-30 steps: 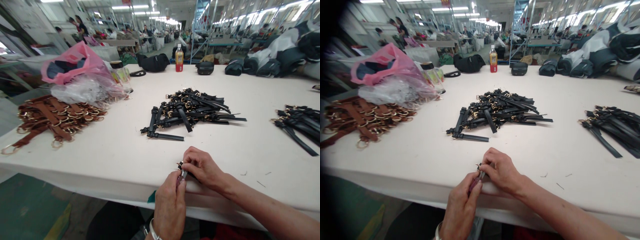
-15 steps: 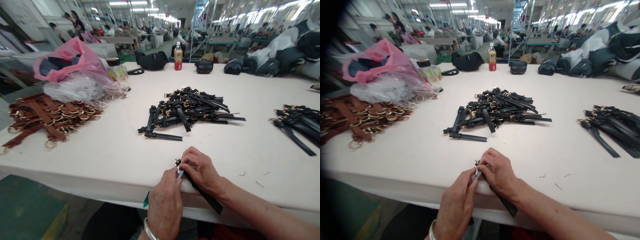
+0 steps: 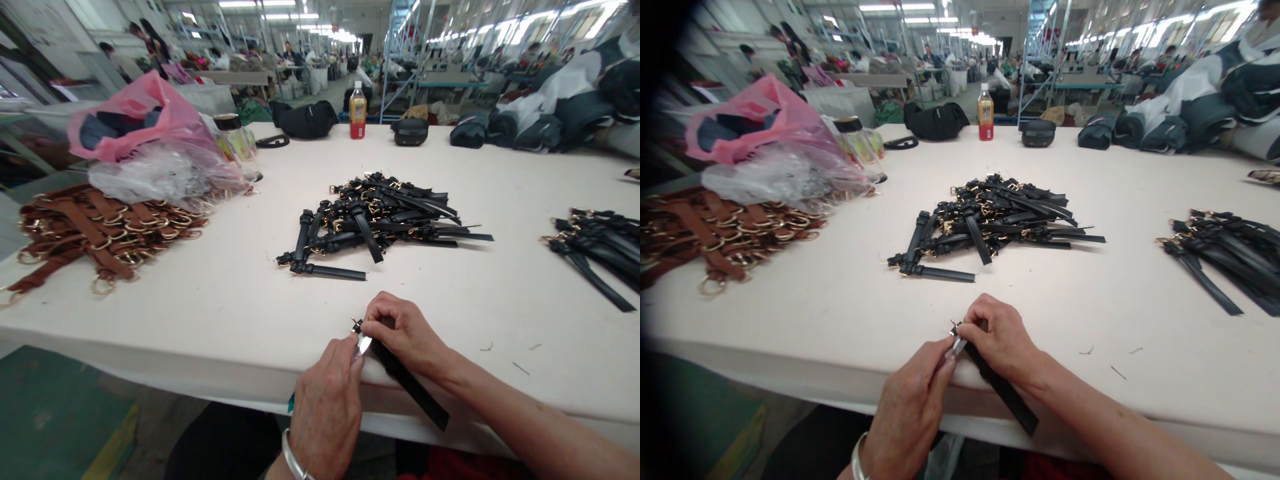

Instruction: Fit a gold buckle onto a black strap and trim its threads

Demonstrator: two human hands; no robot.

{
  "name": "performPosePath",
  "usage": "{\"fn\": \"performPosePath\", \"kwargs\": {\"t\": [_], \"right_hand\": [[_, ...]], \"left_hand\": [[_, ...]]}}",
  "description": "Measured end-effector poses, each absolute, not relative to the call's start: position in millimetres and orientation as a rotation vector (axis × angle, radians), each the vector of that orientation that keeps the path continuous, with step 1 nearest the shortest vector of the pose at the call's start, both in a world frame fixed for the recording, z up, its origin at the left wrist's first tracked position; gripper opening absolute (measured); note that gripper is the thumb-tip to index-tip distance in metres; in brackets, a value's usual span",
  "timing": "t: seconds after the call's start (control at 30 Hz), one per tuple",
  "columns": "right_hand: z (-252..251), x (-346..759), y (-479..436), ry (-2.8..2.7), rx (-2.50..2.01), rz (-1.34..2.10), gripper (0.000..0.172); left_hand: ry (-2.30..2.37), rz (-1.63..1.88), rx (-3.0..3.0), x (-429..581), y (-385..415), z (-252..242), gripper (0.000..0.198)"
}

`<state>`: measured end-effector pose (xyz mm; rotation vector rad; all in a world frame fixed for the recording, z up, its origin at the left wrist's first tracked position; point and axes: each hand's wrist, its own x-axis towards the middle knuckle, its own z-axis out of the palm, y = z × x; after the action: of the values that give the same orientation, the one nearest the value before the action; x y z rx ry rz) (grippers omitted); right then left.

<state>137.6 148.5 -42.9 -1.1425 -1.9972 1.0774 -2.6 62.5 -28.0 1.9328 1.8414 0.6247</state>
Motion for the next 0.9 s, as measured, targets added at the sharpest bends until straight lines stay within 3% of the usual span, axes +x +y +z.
{"fn": "performPosePath", "kwargs": {"t": [0.33,0.63,0.9], "right_hand": [[-41.3,135.9,153.2,-1.993,-1.183,1.153,0.014],[-46.6,138.3,152.8,-2.087,-1.072,0.902,0.011],[-36.2,138.6,157.9,-2.219,-1.304,0.834,0.012]], "left_hand": [[1.810,0.536,1.980,-13.4,65.6,-16.1,0.026],[1.683,0.542,1.997,-19.8,77.2,-24.9,0.029],[1.660,0.588,1.899,-22.0,82.1,-22.5,0.023]]}}
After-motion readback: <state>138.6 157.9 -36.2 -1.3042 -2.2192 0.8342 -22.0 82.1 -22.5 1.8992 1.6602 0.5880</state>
